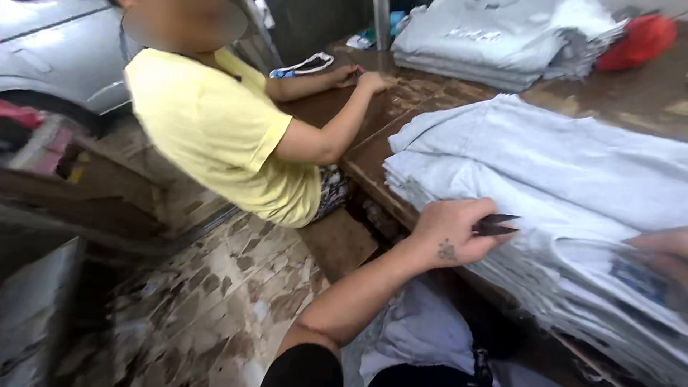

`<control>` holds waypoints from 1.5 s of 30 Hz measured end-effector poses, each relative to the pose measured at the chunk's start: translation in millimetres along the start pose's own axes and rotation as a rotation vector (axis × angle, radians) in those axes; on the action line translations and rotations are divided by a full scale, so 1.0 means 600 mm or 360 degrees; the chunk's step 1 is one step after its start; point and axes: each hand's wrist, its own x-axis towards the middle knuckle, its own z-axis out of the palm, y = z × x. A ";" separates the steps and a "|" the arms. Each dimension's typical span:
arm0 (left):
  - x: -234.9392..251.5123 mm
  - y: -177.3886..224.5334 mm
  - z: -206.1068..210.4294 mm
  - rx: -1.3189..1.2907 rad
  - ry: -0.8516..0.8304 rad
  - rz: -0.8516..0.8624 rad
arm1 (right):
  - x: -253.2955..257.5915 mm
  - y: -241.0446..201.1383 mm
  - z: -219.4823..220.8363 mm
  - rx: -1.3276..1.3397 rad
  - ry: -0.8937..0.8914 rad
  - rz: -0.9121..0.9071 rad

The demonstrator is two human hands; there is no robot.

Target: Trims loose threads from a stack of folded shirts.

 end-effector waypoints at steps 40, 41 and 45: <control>0.209 0.096 0.061 0.0157 -0.1346 0.0315 | -0.034 0.018 0.045 -0.0010 0.0950 0.0103; 0.208 0.096 0.057 0.0148 -0.1313 0.0297 | -0.037 0.015 0.045 -0.0007 0.1006 0.0087; 0.152 0.071 0.015 0.0163 -0.0790 0.0204 | -0.107 -0.101 0.046 0.0194 0.1055 0.0011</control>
